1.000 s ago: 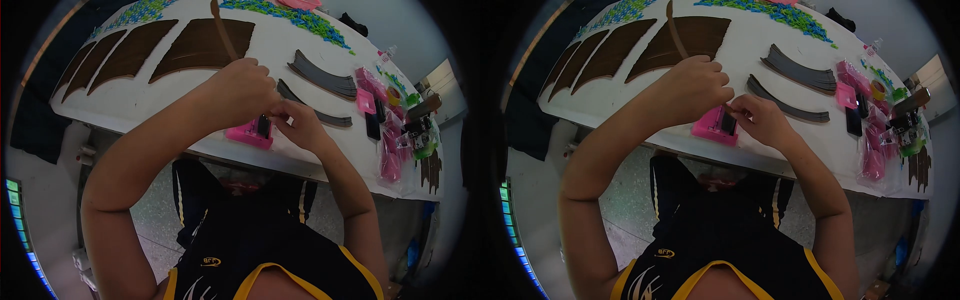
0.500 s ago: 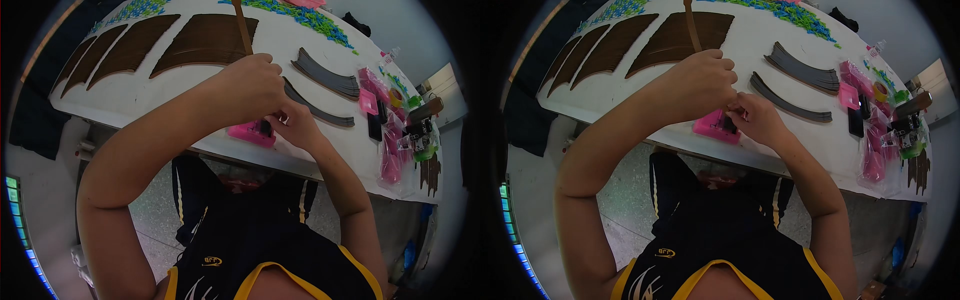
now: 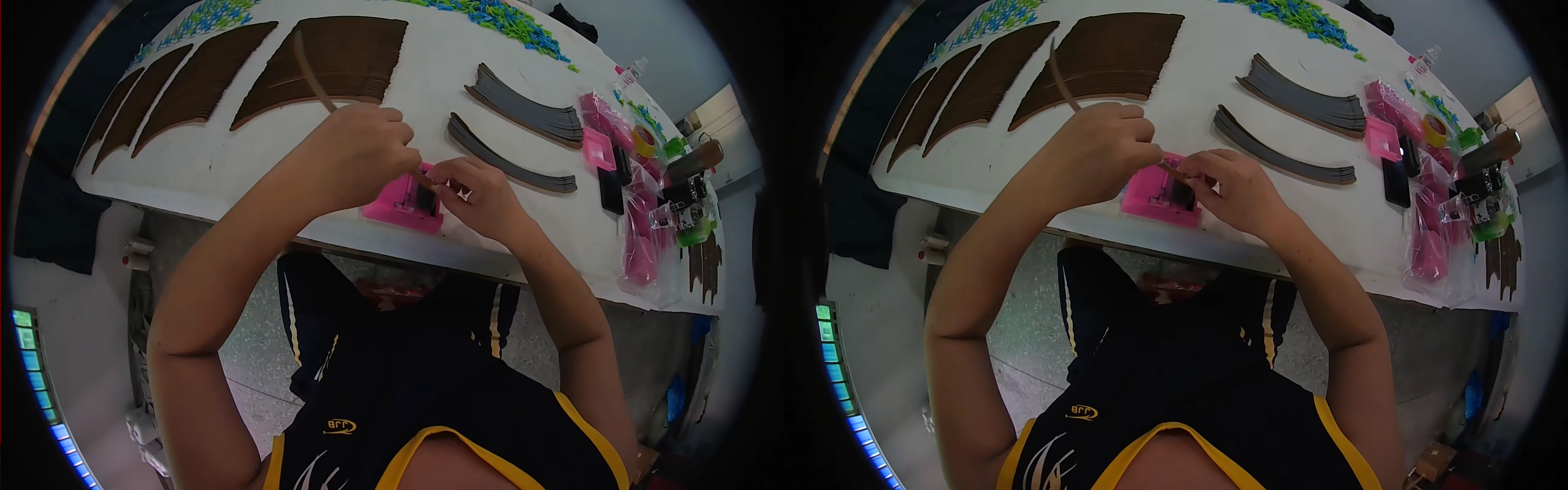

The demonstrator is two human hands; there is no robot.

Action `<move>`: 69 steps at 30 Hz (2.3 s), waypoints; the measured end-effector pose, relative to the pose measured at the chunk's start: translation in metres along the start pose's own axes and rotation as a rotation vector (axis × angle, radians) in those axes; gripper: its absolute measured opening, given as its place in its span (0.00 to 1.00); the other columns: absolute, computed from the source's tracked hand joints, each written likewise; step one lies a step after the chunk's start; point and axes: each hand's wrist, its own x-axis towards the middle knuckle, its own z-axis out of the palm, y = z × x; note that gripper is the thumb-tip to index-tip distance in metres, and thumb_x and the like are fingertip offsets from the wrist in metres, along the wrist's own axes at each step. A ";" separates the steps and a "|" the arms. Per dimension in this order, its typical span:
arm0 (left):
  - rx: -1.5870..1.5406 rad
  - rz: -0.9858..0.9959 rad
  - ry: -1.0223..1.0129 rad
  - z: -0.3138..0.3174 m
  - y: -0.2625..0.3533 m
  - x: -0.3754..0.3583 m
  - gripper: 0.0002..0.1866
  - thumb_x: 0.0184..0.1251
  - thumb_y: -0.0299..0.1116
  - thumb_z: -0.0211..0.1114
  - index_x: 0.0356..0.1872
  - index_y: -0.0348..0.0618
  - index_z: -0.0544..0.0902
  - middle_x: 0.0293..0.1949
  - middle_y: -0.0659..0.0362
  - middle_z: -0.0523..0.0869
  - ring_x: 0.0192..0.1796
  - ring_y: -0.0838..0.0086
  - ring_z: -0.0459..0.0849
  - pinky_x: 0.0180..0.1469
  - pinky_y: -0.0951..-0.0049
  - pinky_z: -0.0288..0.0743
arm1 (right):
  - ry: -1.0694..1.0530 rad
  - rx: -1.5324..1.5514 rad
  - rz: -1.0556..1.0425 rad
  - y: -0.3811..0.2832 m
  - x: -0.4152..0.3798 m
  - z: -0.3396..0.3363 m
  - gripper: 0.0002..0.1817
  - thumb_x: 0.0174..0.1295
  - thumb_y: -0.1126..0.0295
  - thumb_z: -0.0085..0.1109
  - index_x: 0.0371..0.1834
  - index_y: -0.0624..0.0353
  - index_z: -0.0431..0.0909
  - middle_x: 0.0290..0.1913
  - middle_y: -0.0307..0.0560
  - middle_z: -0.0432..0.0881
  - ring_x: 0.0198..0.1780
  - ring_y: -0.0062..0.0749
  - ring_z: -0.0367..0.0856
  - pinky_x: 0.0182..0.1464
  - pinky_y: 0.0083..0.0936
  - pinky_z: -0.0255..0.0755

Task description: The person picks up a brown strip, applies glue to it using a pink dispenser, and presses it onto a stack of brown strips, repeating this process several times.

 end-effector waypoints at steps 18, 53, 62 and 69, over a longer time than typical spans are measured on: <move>-0.137 -0.068 0.143 0.053 0.018 -0.018 0.09 0.52 0.30 0.77 0.36 0.50 0.90 0.33 0.62 0.86 0.42 0.67 0.87 0.42 0.64 0.84 | -0.101 -0.124 -0.012 0.009 -0.023 -0.020 0.19 0.62 0.83 0.66 0.53 0.51 0.92 0.40 0.44 0.87 0.40 0.38 0.86 0.40 0.34 0.81; -0.181 -0.007 0.051 0.051 0.015 0.001 0.12 0.55 0.23 0.75 0.40 0.48 0.93 0.33 0.61 0.86 0.41 0.64 0.86 0.44 0.62 0.84 | 0.046 -0.511 0.234 0.035 -0.152 -0.128 0.13 0.55 0.84 0.71 0.43 0.60 0.89 0.38 0.48 0.84 0.42 0.45 0.86 0.44 0.37 0.81; -0.252 -0.049 0.055 0.051 0.019 0.004 0.12 0.54 0.21 0.74 0.40 0.46 0.92 0.32 0.60 0.88 0.41 0.63 0.86 0.45 0.61 0.83 | 0.067 -0.571 0.190 0.025 -0.144 -0.142 0.14 0.54 0.86 0.68 0.43 0.60 0.89 0.38 0.48 0.84 0.42 0.45 0.84 0.44 0.38 0.80; -0.425 -0.140 0.131 0.058 0.030 0.021 0.08 0.58 0.21 0.72 0.38 0.45 0.87 0.28 0.60 0.86 0.39 0.62 0.86 0.41 0.60 0.81 | 0.107 -0.798 0.043 -0.002 -0.107 -0.200 0.16 0.53 0.86 0.67 0.45 0.61 0.88 0.42 0.49 0.83 0.44 0.45 0.84 0.45 0.38 0.79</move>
